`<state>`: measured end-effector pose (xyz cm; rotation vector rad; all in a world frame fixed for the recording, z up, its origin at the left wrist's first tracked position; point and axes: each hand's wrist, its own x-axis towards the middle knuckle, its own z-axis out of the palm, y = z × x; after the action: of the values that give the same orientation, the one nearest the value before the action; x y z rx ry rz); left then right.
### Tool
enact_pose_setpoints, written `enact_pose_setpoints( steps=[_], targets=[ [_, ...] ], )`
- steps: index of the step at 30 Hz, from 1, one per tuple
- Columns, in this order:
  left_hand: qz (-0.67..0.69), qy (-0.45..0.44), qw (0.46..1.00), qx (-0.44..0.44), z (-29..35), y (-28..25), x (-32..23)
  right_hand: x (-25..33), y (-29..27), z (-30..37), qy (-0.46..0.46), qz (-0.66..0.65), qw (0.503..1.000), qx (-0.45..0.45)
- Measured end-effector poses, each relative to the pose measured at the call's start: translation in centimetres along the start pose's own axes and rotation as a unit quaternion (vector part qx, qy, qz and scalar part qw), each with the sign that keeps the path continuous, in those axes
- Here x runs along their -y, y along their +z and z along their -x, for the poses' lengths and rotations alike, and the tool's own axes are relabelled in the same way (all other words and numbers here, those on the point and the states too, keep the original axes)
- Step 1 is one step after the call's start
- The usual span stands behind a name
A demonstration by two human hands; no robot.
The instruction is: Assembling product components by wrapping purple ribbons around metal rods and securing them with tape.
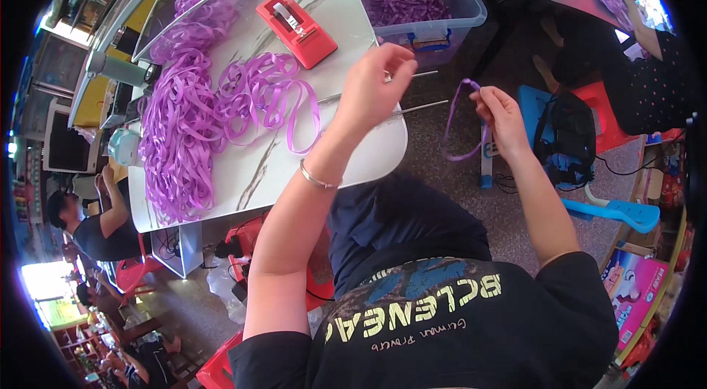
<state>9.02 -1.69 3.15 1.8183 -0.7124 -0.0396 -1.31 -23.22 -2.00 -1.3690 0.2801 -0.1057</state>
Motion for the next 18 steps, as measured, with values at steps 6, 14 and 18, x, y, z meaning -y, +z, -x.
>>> enact_pose_setpoints(
  steps=[6,14,18],
  targets=[
    [-0.047,-0.064,0.997,-0.013,-1.5,-0.1,2.4,-2.3,3.7,-2.5,-0.061,-0.016,0.998,-0.007],
    [-0.108,-0.023,0.993,0.04,-1.7,0.2,3.0,-5.1,5.7,-2.8,-0.067,-0.031,0.993,0.089],
    [-0.165,-0.022,0.985,0.042,-1.6,0.0,2.7,-5.0,6.4,-2.5,-0.07,-0.029,0.994,0.083]
  ],
)
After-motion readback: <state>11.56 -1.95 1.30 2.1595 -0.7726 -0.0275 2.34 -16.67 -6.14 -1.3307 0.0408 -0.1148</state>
